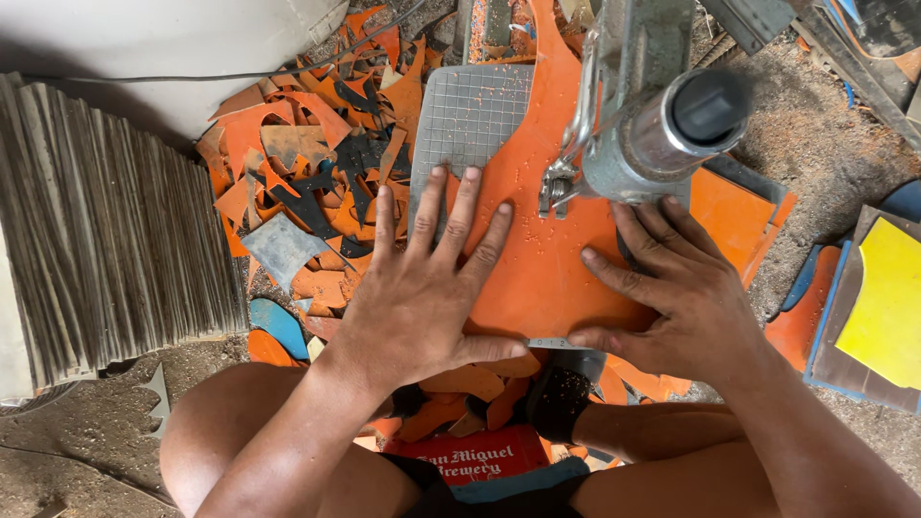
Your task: The person uses a band saw to cut orange rubber sheets into specific shapes. They guide the material through the blade, following pre-drawn outlines, and remove the cut pieces as they finish.
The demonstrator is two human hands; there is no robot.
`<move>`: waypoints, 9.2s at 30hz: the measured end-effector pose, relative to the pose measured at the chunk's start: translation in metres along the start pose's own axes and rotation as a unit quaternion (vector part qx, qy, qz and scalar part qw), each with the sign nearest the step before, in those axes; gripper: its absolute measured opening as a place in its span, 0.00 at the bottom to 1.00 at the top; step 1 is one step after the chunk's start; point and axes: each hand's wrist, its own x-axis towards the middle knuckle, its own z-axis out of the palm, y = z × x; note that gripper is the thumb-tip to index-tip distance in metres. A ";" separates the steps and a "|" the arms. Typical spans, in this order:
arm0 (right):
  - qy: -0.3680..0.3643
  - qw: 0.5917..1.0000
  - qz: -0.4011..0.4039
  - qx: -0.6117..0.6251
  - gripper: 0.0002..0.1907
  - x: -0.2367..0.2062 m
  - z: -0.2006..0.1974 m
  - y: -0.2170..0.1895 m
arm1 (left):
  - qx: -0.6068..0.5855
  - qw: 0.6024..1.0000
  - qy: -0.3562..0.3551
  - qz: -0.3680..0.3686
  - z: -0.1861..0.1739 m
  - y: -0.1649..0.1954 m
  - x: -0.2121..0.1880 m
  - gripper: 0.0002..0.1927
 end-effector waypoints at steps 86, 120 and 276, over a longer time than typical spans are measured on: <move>0.130 0.984 0.076 -0.091 0.35 0.041 0.027 -0.030 | -0.029 0.986 0.163 -0.027 0.001 -0.046 0.039 0.29; -0.063 0.993 0.018 0.099 0.54 0.057 -0.004 0.055 | 0.034 0.984 0.152 -0.090 0.033 0.033 0.028 0.34; 0.048 0.960 0.052 -0.271 0.09 0.057 -0.004 0.036 | 0.180 0.967 0.145 -0.107 0.010 0.028 0.038 0.19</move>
